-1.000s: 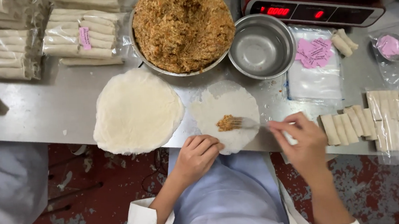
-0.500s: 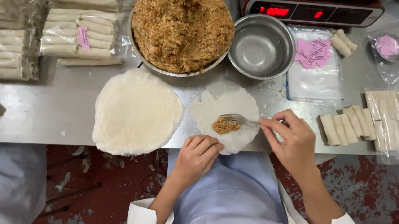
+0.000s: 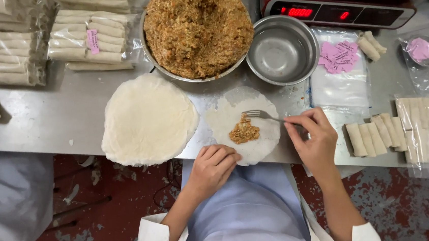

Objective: Manually filling and rolling thin wrappers to produce cracker rolls in a food production facility.

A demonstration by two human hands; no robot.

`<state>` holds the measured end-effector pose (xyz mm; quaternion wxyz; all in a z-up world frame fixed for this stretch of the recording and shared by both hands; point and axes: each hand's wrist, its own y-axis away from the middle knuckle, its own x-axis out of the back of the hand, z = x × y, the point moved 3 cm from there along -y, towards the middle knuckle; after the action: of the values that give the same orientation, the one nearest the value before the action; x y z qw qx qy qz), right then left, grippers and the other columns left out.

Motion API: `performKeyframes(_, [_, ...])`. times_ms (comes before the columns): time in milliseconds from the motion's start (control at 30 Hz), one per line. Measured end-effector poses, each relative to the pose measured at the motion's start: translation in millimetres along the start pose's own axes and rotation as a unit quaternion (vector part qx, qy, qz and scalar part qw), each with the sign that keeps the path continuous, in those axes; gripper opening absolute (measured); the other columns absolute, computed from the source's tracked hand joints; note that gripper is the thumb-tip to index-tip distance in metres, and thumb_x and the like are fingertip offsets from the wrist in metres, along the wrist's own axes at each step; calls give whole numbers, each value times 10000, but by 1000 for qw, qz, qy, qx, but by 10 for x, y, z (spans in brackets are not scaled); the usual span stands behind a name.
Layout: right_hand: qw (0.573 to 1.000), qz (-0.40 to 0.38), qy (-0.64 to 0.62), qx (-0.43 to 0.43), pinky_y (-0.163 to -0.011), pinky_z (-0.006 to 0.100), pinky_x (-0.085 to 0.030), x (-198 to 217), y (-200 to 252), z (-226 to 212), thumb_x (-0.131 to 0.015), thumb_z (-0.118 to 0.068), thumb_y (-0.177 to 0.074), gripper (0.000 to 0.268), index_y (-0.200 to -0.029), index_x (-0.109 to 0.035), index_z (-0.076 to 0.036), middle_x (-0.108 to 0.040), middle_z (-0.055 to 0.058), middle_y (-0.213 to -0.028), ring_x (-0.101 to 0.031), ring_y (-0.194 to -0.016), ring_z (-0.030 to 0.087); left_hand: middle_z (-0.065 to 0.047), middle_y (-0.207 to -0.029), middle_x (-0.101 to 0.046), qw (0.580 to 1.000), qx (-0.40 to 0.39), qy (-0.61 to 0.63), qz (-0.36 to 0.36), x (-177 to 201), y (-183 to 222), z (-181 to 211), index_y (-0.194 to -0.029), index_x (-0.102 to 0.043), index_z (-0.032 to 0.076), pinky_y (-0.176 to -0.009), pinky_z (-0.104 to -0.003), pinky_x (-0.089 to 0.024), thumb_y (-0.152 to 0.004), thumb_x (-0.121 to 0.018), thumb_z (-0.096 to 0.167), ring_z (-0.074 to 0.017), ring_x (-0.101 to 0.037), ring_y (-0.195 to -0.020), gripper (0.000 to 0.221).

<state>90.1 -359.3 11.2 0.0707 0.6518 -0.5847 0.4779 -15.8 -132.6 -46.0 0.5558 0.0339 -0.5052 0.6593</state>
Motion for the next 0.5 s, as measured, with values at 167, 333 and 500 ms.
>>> performKeyframes(167, [998,-55,-21,15,-587,337,-516,-5,-153,-52,-803,-101,-894,51,-939,-791,-122,-614,36,-826,-583,-577,201,-4,-921,-672,1000,4,5,1,-26,18,-9,-939,-709,151,-787,-327,-511,-988,-650,162,-213,-655,-909,78])
performKeyframes(333, [992,-117,5,40,-573,346,-524,41,-273,14,-816,-135,-854,72,-917,-802,-167,-638,32,-804,-576,-547,202,-3,-922,-680,1000,6,8,3,-33,33,-25,-939,-715,151,-790,-330,-516,-968,-668,152,-210,-656,-905,55])
performKeyframes(500, [970,-229,-78,-11,-569,327,-502,94,-510,55,-787,-151,-874,36,-888,-810,-129,-681,65,-764,-576,-547,188,-8,-915,-679,1000,12,27,-1,11,-14,-16,-981,-724,150,-780,-334,-516,-960,-683,150,-219,-655,-883,46])
